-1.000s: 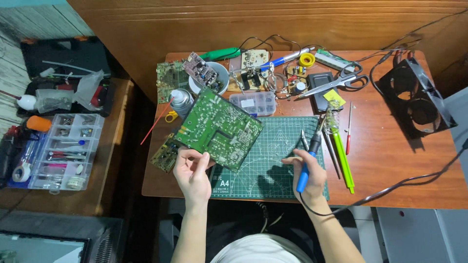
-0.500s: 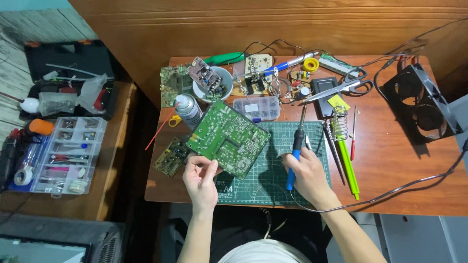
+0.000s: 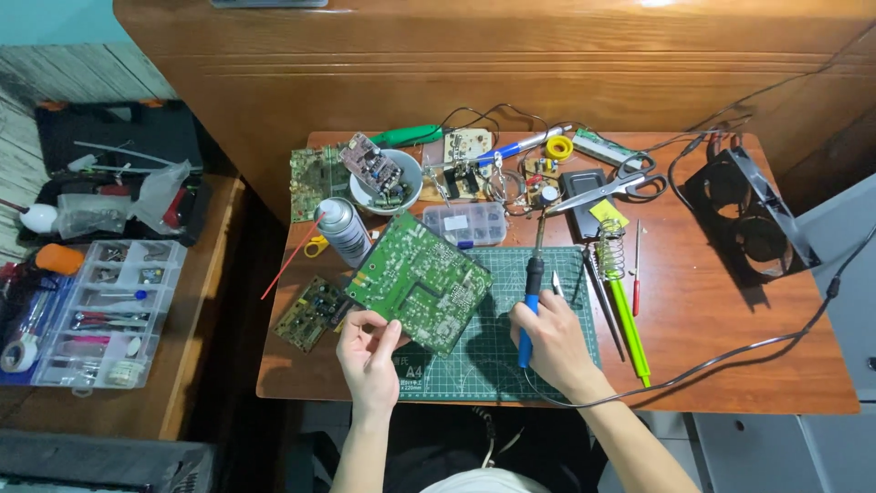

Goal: Soldering components or joints on a green printed circuit board using a soldering iron on a workbench.

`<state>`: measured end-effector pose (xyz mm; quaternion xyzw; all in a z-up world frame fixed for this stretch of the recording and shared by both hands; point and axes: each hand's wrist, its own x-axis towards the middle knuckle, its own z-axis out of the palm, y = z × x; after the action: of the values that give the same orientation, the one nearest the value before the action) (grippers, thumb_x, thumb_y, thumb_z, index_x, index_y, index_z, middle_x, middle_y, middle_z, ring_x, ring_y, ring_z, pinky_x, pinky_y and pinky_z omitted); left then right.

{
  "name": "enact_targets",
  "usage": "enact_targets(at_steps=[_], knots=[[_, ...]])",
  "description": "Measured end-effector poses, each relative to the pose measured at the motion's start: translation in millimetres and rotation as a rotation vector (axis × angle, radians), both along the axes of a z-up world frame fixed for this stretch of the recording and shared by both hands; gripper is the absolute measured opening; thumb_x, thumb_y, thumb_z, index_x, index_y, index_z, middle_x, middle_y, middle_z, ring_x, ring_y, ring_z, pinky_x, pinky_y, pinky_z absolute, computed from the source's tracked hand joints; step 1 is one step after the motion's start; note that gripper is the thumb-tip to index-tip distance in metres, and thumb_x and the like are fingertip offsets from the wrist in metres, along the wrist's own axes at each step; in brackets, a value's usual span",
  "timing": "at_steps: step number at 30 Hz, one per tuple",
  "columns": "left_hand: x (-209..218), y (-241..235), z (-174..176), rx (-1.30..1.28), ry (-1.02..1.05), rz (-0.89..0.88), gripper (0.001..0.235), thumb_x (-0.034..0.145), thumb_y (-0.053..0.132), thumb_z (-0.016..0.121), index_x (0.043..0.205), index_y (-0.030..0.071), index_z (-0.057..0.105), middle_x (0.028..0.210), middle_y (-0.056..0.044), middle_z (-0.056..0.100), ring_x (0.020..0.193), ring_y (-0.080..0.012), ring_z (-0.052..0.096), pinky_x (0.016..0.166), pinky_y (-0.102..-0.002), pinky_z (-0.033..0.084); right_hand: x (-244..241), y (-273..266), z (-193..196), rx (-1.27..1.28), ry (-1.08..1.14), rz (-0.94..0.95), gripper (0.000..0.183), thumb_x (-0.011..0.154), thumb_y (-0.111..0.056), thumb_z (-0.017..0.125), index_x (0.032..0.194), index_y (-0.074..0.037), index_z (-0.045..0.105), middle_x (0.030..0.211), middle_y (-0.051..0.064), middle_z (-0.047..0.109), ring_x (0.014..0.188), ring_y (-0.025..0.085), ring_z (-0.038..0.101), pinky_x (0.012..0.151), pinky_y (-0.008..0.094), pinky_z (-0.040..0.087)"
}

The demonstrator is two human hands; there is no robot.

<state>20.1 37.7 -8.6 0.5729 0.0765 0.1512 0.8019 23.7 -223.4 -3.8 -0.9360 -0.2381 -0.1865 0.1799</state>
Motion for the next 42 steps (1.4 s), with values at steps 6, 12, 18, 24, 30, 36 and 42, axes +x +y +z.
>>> enact_targets(at_steps=[6,12,18,24,30,36,42], knots=[[-0.5,-2.1,0.1,-0.044,0.007,-0.012,0.025,0.084,-0.007,0.066,0.097,0.010,0.052,0.082,-0.006,0.053,0.069,-0.0138,0.058,0.064,-0.030,0.061,0.7,1.8,0.2,0.002,0.028,0.006,0.020,0.088,0.005,0.054,0.080,-0.013,0.049,0.066,0.003,0.059,0.068,0.023,0.043,0.061,0.036,0.037],[-3.2,-3.2,-1.0,-0.066,0.006,-0.019,0.026,0.084,-0.007,0.067,0.096,0.010,0.050,0.089,-0.006,0.049,0.069,-0.0136,0.056,0.064,-0.029,0.060,1.2,-2.7,-5.6,0.035,0.000,-0.016,0.025,0.084,0.015,0.047,0.083,-0.010,0.048,0.061,0.006,0.048,0.067,0.024,0.041,0.054,0.035,0.037],[-6.5,-12.9,-6.4,-0.047,0.058,-0.037,0.028,0.083,-0.007,0.068,0.099,0.009,0.051,0.093,-0.006,0.049,0.071,-0.0152,0.055,0.066,-0.028,0.057,-2.4,-17.6,-5.3,-0.061,-0.055,-0.029,0.025,0.087,0.014,0.046,0.081,-0.010,0.047,0.058,0.006,0.045,0.063,0.024,0.039,0.055,0.035,0.035],[-4.0,-17.8,-6.3,-0.042,0.070,-0.078,0.028,0.082,-0.009,0.068,0.097,0.009,0.053,0.096,-0.006,0.049,0.071,-0.0153,0.060,0.064,-0.028,0.061,-12.5,-21.7,29.2,0.109,-0.184,-0.005,0.021,0.092,-0.014,0.071,0.080,-0.008,0.055,0.074,0.009,0.063,0.063,0.022,0.048,0.055,0.034,0.036],[-1.2,-19.7,-16.7,0.032,0.060,-0.099,0.025,0.082,-0.007,0.069,0.090,0.010,0.054,0.093,-0.003,0.049,0.068,-0.0123,0.056,0.066,-0.022,0.051,-30.9,-17.3,44.6,0.374,-0.343,0.004,0.041,0.102,-0.030,0.044,0.080,-0.002,0.063,0.064,0.004,0.058,0.051,0.015,0.055,0.069,0.035,0.041],[6.1,-32.6,-13.1,-0.071,0.037,-0.117,0.021,0.083,-0.010,0.067,0.093,0.003,0.054,0.088,0.001,0.049,0.062,-0.0077,0.064,0.057,-0.023,0.064,-37.5,-16.0,-12.7,0.890,-0.234,-0.031,0.073,0.094,-0.051,0.051,0.134,0.009,0.043,0.101,0.021,0.069,0.066,0.019,0.069,0.062,0.031,0.057],[15.4,-29.2,-9.7,0.060,0.127,-0.168,0.018,0.083,-0.004,0.068,0.097,0.007,0.064,0.105,-0.004,0.060,0.060,-0.0109,0.058,0.058,-0.025,0.053,-50.0,18.6,-6.3,0.957,-0.130,0.000,0.024,0.099,-0.014,0.057,0.121,-0.006,0.056,0.094,0.010,0.062,0.078,0.016,0.069,0.070,0.026,0.054]])
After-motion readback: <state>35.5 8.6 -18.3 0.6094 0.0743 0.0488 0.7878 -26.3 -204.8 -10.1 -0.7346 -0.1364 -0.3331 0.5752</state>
